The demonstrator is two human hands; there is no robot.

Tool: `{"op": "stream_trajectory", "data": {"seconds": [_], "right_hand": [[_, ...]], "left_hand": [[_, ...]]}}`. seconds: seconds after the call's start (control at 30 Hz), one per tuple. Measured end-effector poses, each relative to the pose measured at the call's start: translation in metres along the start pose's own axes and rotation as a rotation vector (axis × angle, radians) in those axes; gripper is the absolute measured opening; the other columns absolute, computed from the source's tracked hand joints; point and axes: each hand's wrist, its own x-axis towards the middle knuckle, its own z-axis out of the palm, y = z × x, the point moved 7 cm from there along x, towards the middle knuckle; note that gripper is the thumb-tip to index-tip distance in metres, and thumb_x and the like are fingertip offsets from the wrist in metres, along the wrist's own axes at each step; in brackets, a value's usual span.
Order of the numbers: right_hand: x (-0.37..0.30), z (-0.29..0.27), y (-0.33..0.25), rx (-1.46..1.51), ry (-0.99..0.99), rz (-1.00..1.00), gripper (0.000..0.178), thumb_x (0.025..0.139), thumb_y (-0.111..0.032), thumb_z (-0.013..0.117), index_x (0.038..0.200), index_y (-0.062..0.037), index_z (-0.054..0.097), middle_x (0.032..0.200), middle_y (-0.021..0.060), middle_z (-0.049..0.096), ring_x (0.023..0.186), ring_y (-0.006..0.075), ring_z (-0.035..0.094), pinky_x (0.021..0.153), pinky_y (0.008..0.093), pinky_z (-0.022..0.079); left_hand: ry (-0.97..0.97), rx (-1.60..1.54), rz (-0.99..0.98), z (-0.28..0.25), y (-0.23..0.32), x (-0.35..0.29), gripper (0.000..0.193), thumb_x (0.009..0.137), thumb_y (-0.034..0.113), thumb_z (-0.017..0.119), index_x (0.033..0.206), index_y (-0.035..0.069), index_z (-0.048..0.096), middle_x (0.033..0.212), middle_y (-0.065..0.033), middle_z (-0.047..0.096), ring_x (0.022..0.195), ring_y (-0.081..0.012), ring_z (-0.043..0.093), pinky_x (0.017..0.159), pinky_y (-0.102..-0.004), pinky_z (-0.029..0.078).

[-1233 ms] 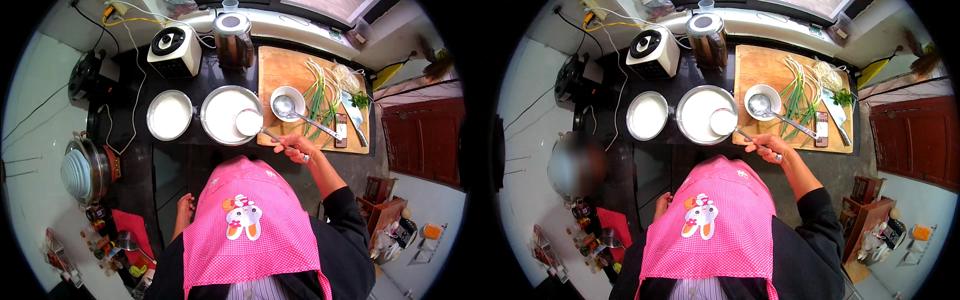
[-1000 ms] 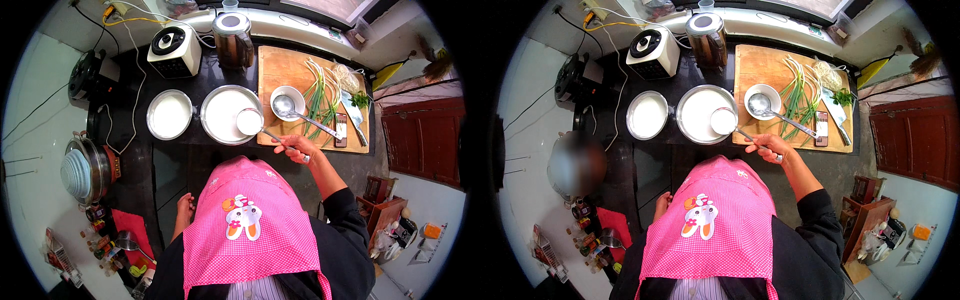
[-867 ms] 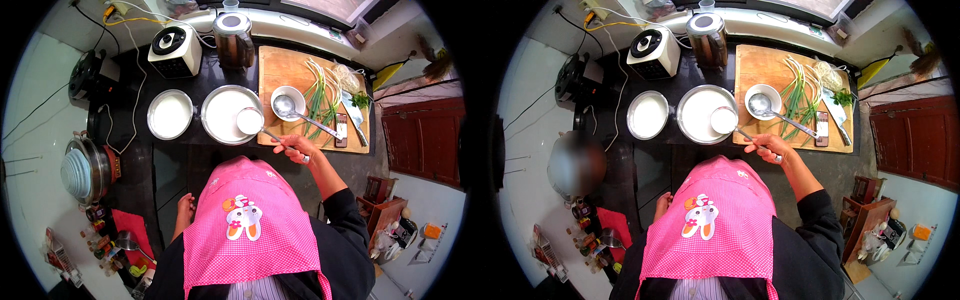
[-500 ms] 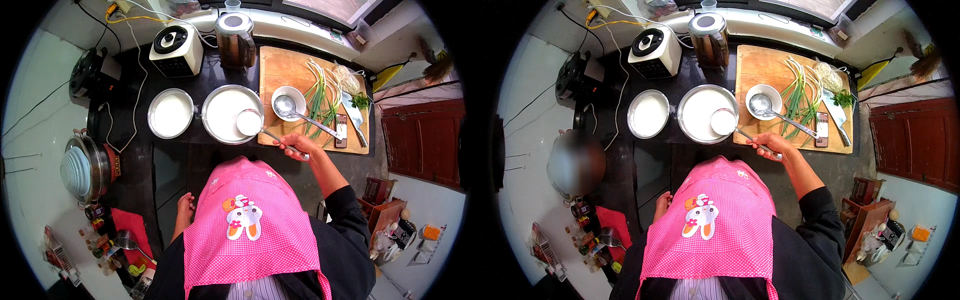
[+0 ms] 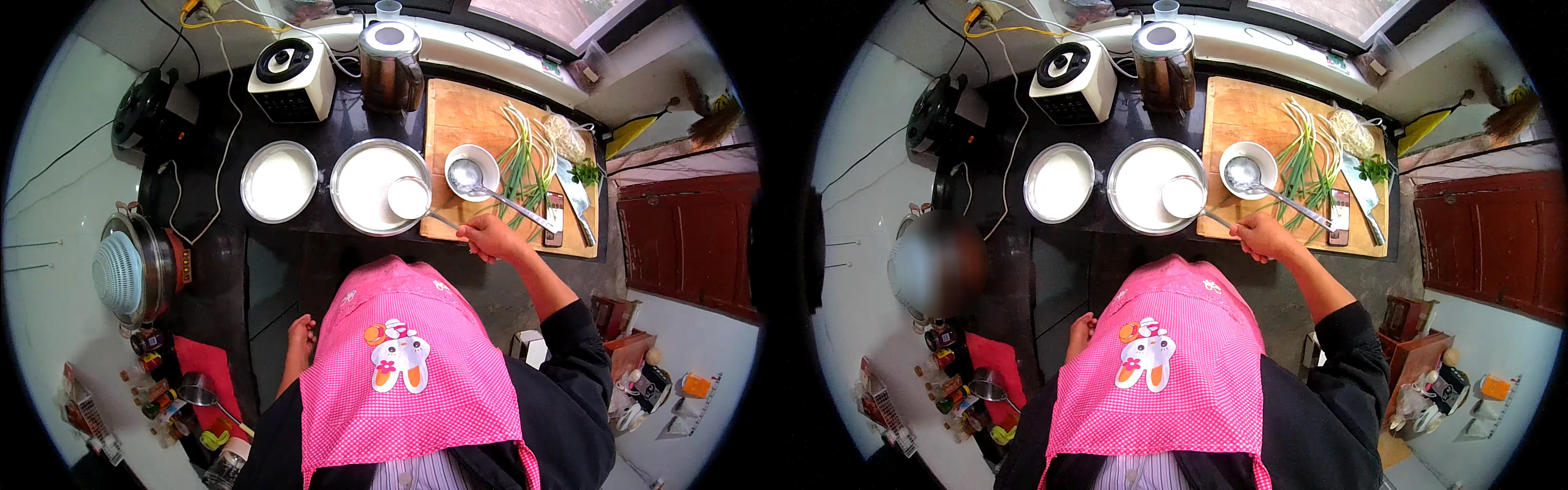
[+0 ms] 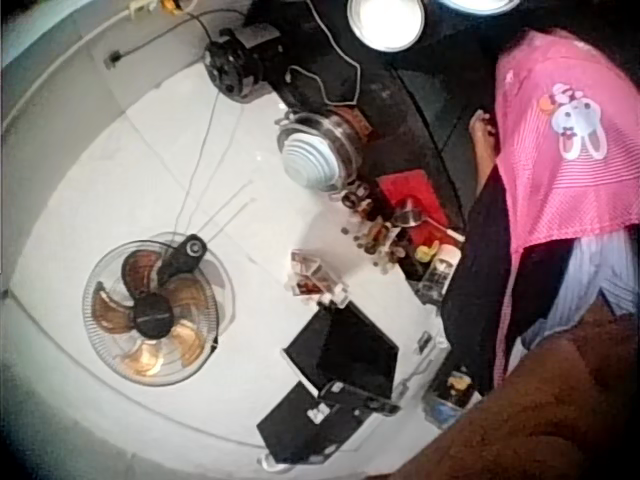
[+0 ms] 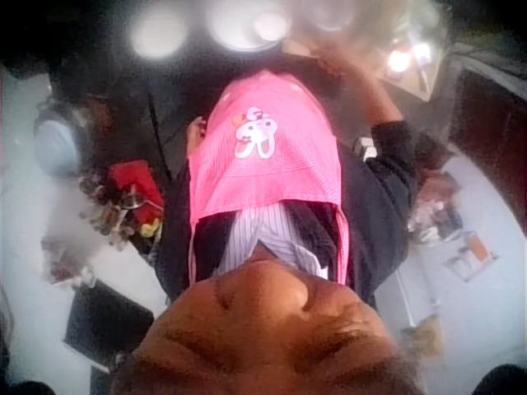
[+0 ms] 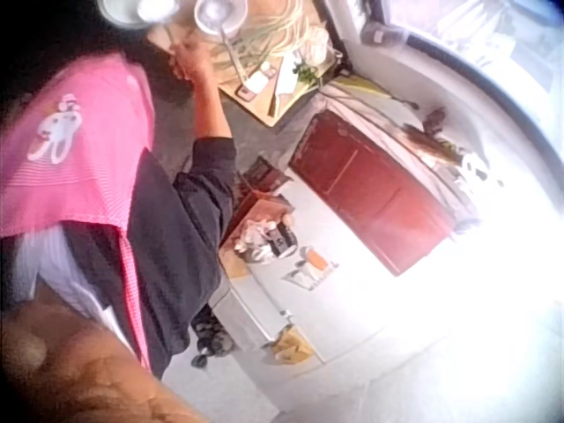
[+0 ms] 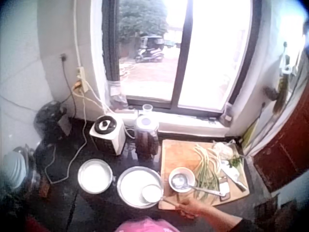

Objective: The person pours a white liquid from a blender pitcher into a metal bowl, then uses a ladle to transfer the liquid between two metal bowls on the counter. The person also briefly moves to the stove area to rinse the ladle in a pot of water before returning to the counter to continue ladling.

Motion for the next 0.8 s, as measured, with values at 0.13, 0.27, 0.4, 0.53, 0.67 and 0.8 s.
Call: {"op": "stream_trajectory", "data": {"seconds": [0.13,0.27,0.4,0.53,0.67,0.8], "right_hand": [[-0.01,-0.002,-0.012,-0.072,0.074,-0.057,0.04,0.104,-0.032,0.057,0.082,0.0002,0.063,0.061,0.0043,0.059,0.042,0.014,0.056,0.037,0.0316,0.044],[-0.006,-0.006,-0.005,-0.131,0.102,-0.05,0.042,0.104,-0.033,0.056,0.08,0.0003,0.062,0.06,0.0049,0.059,0.041,0.0144,0.056,0.036,0.0315,0.043],[-0.004,-0.005,-0.01,-0.147,0.095,-0.08,0.042,0.104,-0.033,0.056,0.08,0.0008,0.062,0.06,0.0054,0.06,0.041,0.015,0.056,0.037,0.0323,0.044],[0.001,-0.008,-0.007,-0.18,0.101,-0.077,0.043,0.104,-0.034,0.056,0.08,0.0009,0.063,0.061,0.0058,0.06,0.041,0.0153,0.055,0.037,0.0331,0.044],[0.0,-0.008,-0.01,-0.189,0.096,-0.068,0.042,0.104,-0.033,0.057,0.08,0.0006,0.063,0.06,0.0063,0.06,0.041,0.0154,0.055,0.037,0.0332,0.044],[0.001,-0.009,-0.008,-0.168,0.102,-0.093,0.042,0.104,-0.033,0.057,0.079,0.0004,0.063,0.059,0.0062,0.06,0.041,0.0155,0.055,0.036,0.033,0.044]], "left_hand": [[-0.011,-0.011,-0.015,0.002,-0.007,0.002,0.021,0.097,0.02,0.062,0.117,0.014,0.066,0.077,-0.0001,0.064,0.049,-0.0102,0.042,0.045,-0.0314,0.036],[-0.019,-0.016,-0.027,0.007,-0.011,0.001,0.02,0.097,0.02,0.062,0.116,0.014,0.066,0.077,0.0,0.064,0.049,-0.0101,0.042,0.045,-0.0319,0.036],[-0.029,-0.03,-0.015,0.008,-0.009,0.001,0.02,0.097,0.02,0.063,0.116,0.015,0.066,0.077,0.0003,0.064,0.049,-0.0098,0.042,0.046,-0.0314,0.037],[-0.006,-0.061,-0.036,0.005,-0.013,0.005,0.021,0.097,0.02,0.063,0.117,0.015,0.066,0.077,0.0006,0.064,0.048,-0.0098,0.042,0.044,-0.0301,0.036],[-0.02,-0.072,-0.022,0.002,-0.016,0.011,0.021,0.097,0.019,0.063,0.117,0.015,0.066,0.077,0.0004,0.065,0.047,-0.0101,0.042,0.042,-0.0298,0.035],[-0.02,-0.067,-0.014,0.004,-0.018,0.01,0.021,0.097,0.019,0.062,0.117,0.015,0.066,0.077,0.0001,0.065,0.046,-0.0102,0.042,0.041,-0.03,0.035]]}}
